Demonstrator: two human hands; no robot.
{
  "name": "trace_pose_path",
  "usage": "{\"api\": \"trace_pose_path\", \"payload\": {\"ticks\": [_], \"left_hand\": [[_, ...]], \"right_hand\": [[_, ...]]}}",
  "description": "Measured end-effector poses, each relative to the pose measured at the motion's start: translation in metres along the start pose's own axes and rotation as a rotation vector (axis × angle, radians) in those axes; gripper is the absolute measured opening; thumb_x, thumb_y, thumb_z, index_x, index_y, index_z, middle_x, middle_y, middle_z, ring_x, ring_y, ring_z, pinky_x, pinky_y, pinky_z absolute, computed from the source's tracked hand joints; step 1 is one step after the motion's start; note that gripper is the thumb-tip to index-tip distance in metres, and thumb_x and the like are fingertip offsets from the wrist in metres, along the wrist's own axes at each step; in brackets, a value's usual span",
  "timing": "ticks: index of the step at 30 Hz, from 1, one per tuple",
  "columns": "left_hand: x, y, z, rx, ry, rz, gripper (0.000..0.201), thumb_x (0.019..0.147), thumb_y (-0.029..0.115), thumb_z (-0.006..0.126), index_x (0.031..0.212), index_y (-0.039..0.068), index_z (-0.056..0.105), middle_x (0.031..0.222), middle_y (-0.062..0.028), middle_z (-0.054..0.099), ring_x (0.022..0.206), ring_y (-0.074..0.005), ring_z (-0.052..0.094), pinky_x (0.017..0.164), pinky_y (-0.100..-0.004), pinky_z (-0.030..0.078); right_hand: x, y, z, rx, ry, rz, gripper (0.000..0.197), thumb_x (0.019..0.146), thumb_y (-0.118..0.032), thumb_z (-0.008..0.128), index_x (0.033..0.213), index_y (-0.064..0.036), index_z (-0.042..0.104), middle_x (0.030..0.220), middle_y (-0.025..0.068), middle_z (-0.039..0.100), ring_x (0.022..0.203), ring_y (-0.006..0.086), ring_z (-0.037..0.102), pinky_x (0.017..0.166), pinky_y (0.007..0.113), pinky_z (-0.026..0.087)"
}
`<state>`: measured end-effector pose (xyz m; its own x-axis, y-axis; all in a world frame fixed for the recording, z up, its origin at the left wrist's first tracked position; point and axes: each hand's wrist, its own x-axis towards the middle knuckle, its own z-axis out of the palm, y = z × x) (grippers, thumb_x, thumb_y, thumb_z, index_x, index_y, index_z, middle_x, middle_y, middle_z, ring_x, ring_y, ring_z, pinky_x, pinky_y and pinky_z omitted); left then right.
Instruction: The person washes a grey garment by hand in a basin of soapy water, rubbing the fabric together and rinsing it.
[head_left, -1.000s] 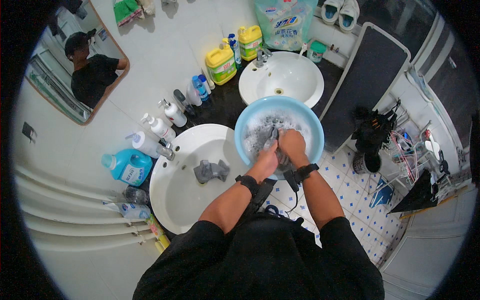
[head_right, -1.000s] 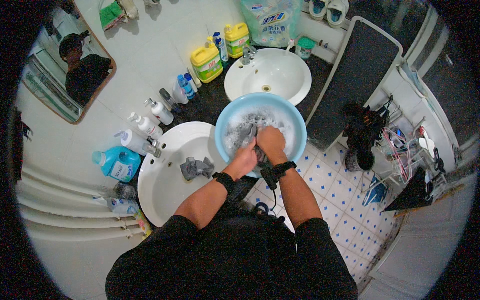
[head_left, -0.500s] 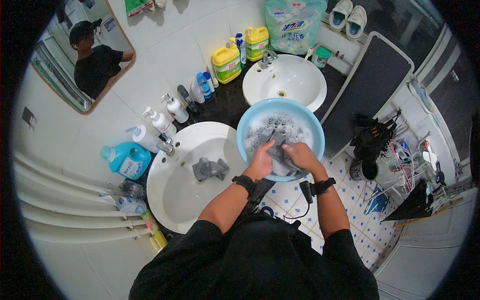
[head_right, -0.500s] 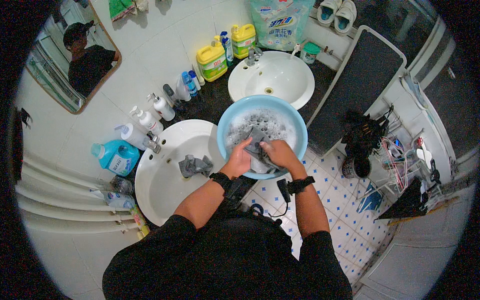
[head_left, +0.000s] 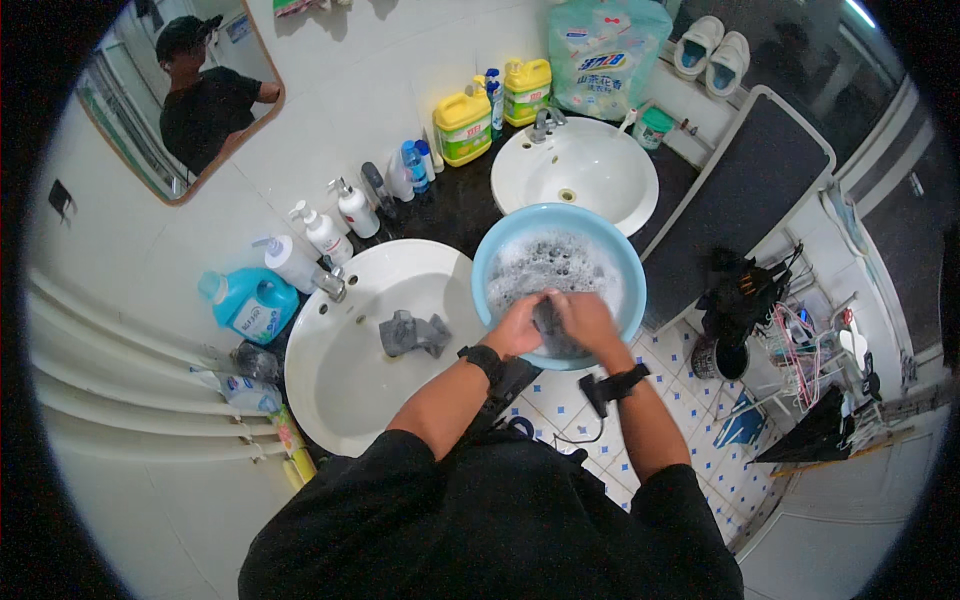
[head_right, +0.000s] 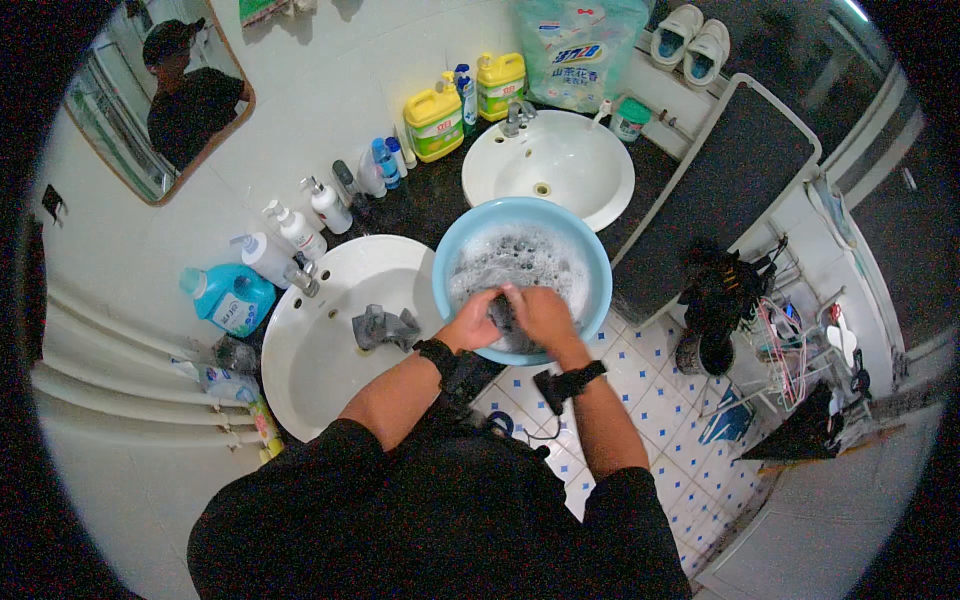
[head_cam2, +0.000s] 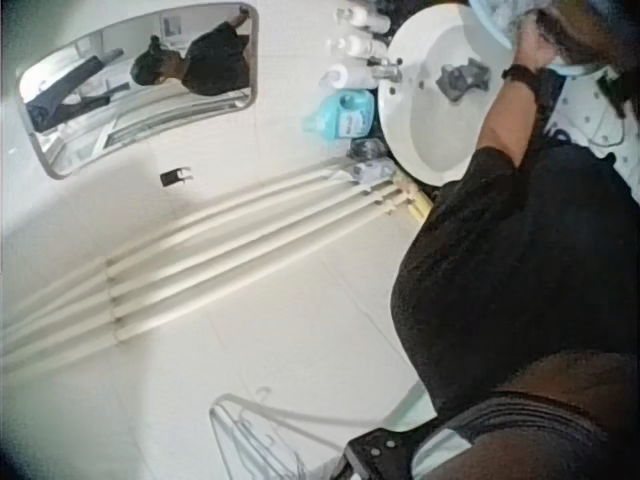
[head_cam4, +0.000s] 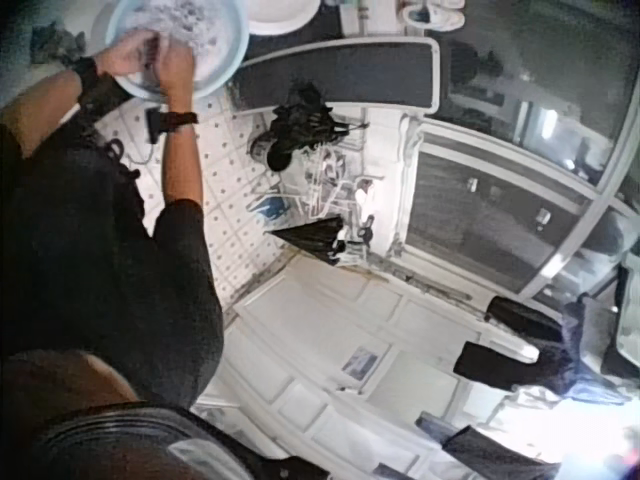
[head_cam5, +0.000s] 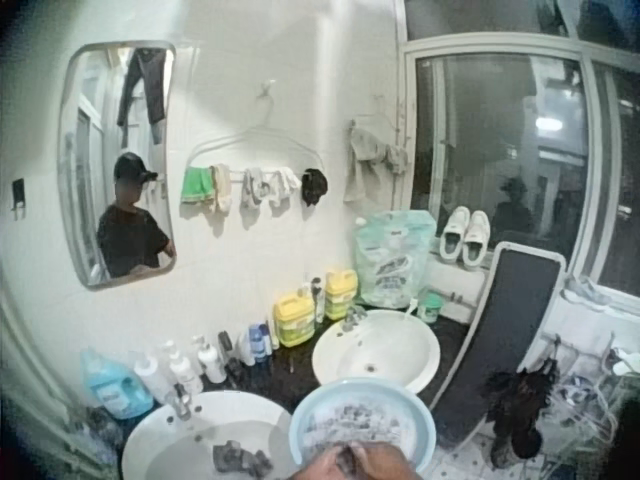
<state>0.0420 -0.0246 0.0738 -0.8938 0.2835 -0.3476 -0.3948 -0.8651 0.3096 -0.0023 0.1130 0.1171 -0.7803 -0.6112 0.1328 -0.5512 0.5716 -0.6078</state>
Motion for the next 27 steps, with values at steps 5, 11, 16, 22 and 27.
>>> {"api": "trace_pose_path", "payload": {"ticks": [5,11,16,22,27], "left_hand": [[-0.003,0.007,0.005,0.143,0.311,0.008,0.034,0.095,0.033,0.041,0.117,0.009,0.049,0.121,-0.0066,0.051,0.104,-0.0185,0.049,0.092,-0.0334,0.038],[-0.008,0.000,0.010,-0.042,0.128,-0.036,0.043,0.095,0.037,0.037,0.126,0.007,0.041,0.127,-0.0087,0.047,0.111,-0.0214,0.046,0.096,-0.0324,0.036],[0.009,0.007,-0.003,0.014,0.532,-0.111,0.057,0.093,0.045,0.038,0.135,0.008,0.025,0.134,-0.0088,0.038,0.120,-0.0246,0.038,0.103,-0.0366,0.030],[0.005,0.001,-0.029,-0.073,-0.002,0.108,0.050,0.093,0.047,0.037,0.128,0.011,0.039,0.132,-0.0058,0.040,0.122,-0.0214,0.037,0.105,-0.0356,0.026],[0.017,-0.006,-0.021,-0.216,0.117,-0.041,0.051,0.093,0.045,0.037,0.126,0.007,0.041,0.129,-0.0080,0.044,0.120,-0.0219,0.040,0.103,-0.0362,0.030]], "right_hand": [[0.007,-0.003,0.031,-0.412,0.025,0.018,0.044,0.093,-0.034,0.038,0.072,-0.0008,0.058,0.071,0.0198,0.061,0.068,0.0356,0.061,0.057,0.045,0.049],[0.019,-0.014,0.030,-0.443,-0.103,0.060,0.044,0.092,-0.031,0.034,0.075,-0.0016,0.062,0.075,0.0200,0.063,0.070,0.0358,0.063,0.064,0.049,0.049],[0.043,-0.003,0.022,-0.372,-0.045,0.229,0.042,0.091,-0.028,0.037,0.074,-0.0006,0.063,0.075,0.0207,0.063,0.067,0.0350,0.063,0.064,0.047,0.050],[0.040,-0.029,0.035,-0.438,-0.108,-0.012,0.034,0.089,-0.024,0.039,0.074,-0.0019,0.061,0.074,0.0203,0.062,0.064,0.0353,0.061,0.060,0.044,0.050],[0.048,0.008,0.025,-0.420,-0.114,-0.003,0.032,0.088,-0.022,0.040,0.075,-0.0014,0.060,0.072,0.0196,0.061,0.064,0.0353,0.061,0.059,0.044,0.049]]}}
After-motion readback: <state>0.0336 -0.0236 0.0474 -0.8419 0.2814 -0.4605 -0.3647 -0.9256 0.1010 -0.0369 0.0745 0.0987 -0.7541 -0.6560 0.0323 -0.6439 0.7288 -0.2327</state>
